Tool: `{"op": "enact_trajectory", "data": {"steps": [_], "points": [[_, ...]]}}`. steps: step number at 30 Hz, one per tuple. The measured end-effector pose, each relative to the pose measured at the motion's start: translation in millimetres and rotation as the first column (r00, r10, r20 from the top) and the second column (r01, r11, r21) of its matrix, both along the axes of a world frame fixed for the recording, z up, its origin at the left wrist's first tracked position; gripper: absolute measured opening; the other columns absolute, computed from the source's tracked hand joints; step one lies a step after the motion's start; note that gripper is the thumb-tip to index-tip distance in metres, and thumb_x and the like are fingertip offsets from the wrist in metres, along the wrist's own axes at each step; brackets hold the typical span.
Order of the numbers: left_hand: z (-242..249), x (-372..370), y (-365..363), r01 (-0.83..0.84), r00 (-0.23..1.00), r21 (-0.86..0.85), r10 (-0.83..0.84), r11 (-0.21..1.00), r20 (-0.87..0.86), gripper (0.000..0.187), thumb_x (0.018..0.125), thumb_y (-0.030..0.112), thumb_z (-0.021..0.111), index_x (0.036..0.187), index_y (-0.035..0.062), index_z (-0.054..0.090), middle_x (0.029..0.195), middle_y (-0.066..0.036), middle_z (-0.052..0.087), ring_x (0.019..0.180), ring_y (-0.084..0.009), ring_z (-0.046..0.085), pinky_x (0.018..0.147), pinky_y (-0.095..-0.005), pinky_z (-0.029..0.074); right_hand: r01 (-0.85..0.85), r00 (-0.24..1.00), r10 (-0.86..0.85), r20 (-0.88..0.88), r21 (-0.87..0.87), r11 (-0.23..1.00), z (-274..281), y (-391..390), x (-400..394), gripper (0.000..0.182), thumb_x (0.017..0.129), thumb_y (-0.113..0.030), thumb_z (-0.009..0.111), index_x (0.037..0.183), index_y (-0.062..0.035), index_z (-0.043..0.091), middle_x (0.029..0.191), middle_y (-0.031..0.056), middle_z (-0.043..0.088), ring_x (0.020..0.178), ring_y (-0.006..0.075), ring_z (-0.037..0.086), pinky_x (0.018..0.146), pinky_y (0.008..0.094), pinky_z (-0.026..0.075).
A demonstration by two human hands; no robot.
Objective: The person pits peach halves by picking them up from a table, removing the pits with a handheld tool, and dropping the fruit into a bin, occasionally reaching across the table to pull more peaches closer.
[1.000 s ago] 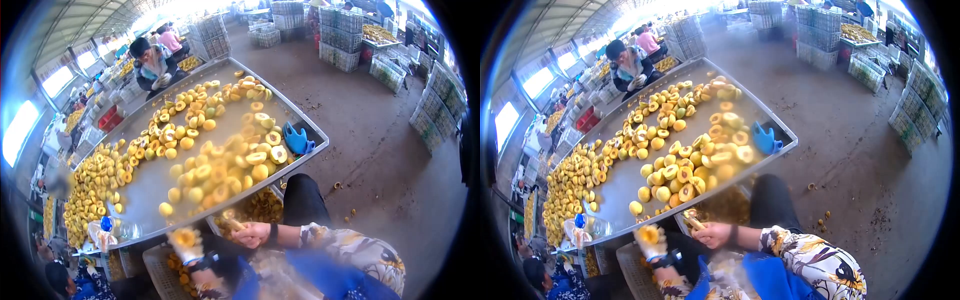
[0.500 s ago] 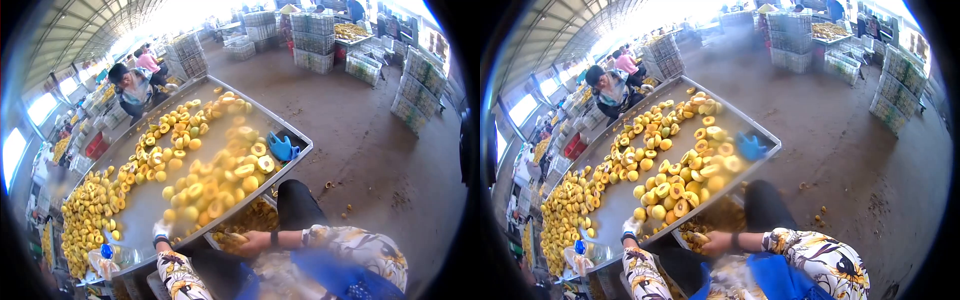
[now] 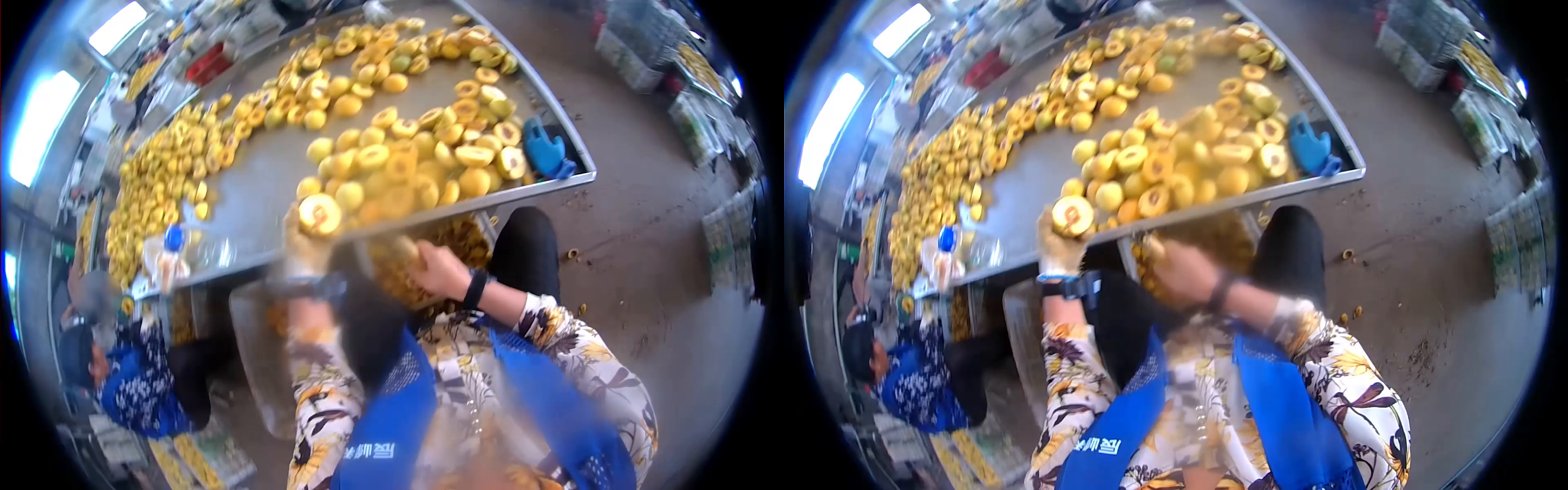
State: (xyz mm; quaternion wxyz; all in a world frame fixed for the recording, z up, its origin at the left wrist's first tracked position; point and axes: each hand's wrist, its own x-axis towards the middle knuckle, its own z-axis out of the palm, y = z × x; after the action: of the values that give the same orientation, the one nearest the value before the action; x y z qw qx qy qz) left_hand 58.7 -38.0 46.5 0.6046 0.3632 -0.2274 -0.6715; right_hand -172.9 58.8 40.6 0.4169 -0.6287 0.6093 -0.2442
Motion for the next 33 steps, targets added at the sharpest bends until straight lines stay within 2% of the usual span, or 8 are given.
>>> {"op": "enact_trajectory", "data": {"steps": [3,11,21,23,26,30,32,33], "points": [[-8,-33,23,0.015,1.0,-0.063,-0.017,0.998,-0.019,0.054,0.083,0.056,0.052,0.112,0.0104,0.053,0.096,-0.009,0.062,0.079,-0.022,0.061,0.053,-0.0361,0.049,-0.002,1.0,0.007,0.02,-0.22,0.976,7,-4,7,0.029,0.079,-0.024,0.062,0.087,0.0003,0.049,0.068,0.0249,0.057,0.069,0.0443,0.055,0.059,0.0466,0.045],[4,-94,61,0.039,0.993,-0.055,-0.045,0.998,-0.11,0.038,0.091,0.031,0.049,0.117,0.003,0.046,0.109,-0.016,0.055,0.093,-0.0302,0.058,0.082,-0.0399,0.049,-0.061,0.998,0.063,0.006,-0.2,0.978,4,4,3,0.022,0.082,-0.017,0.055,0.088,0.0006,0.044,0.073,0.0269,0.057,0.072,0.0448,0.055,0.064,0.0505,0.042],[-33,-102,61,-0.012,0.986,-0.178,0.041,0.984,0.161,0.031,0.09,0.023,0.049,0.113,0.0025,0.048,0.104,-0.015,0.058,0.087,-0.0279,0.06,0.076,-0.0371,0.051,-0.035,0.998,0.039,0.04,-0.094,0.995,0,19,9,0.019,0.079,-0.01,0.054,0.091,0.0029,0.047,0.075,0.0276,0.059,0.073,0.0444,0.057,0.066,0.0494,0.045],[-26,-103,63,0.06,0.926,-0.205,0.023,0.977,0.378,0.034,0.087,0.029,0.051,0.108,0.0011,0.05,0.096,-0.018,0.06,0.081,-0.03,0.06,0.072,-0.0372,0.052,-0.072,0.997,0.072,-0.006,-0.07,0.995,-1,20,8,0.02,0.078,-0.009,0.053,0.092,0.0033,0.047,0.075,0.0275,0.059,0.073,0.0439,0.058,0.066,0.049,0.045],[-21,-87,60,0.253,0.939,-0.023,-0.251,0.967,-0.235,0.04,0.086,0.034,0.051,0.104,-0.0016,0.053,0.093,-0.022,0.06,0.08,-0.032,0.061,0.072,-0.0385,0.052,-0.124,0.992,0.122,-0.02,-0.172,0.977,-1,19,5,0.024,0.079,-0.015,0.056,0.087,0.0044,0.045,0.067,0.0262,0.056,0.068,0.0442,0.056,0.06,0.0492,0.045],[-18,-69,58,0.358,0.922,-0.042,-0.36,0.933,-0.14,0.045,0.088,0.041,0.049,0.103,-0.0012,0.055,0.092,-0.02,0.061,0.08,-0.0301,0.061,0.072,-0.0388,0.052,-0.222,0.975,0.218,-0.046,-0.276,0.935,-15,11,-5,0.026,0.077,-0.02,0.062,0.087,0.0017,0.05,0.067,0.0226,0.058,0.063,0.0405,0.058,0.057,0.0463,0.046],[-59,-54,52,0.143,0.942,-0.044,-0.122,0.989,0.312,0.048,0.09,0.045,0.046,0.104,0.0002,0.055,0.093,-0.017,0.062,0.079,-0.0269,0.062,0.071,-0.0372,0.053,-0.111,0.992,0.116,0.046,-0.091,0.99,5,12,1,0.026,0.079,-0.021,0.062,0.089,0.0004,0.052,0.073,0.0242,0.059,0.069,0.0408,0.058,0.063,0.0453,0.048],[-63,-50,47,0.205,0.939,-0.016,-0.192,0.979,0.287,0.05,0.09,0.048,0.044,0.104,0.001,0.056,0.094,-0.016,0.063,0.079,-0.0254,0.062,0.07,-0.0363,0.053,-0.034,0.997,0.035,0.07,-0.013,0.999,17,10,0,0.027,0.079,-0.022,0.062,0.09,-0.0002,0.052,0.076,0.025,0.059,0.072,0.041,0.058,0.066,0.0448,0.048]]}}
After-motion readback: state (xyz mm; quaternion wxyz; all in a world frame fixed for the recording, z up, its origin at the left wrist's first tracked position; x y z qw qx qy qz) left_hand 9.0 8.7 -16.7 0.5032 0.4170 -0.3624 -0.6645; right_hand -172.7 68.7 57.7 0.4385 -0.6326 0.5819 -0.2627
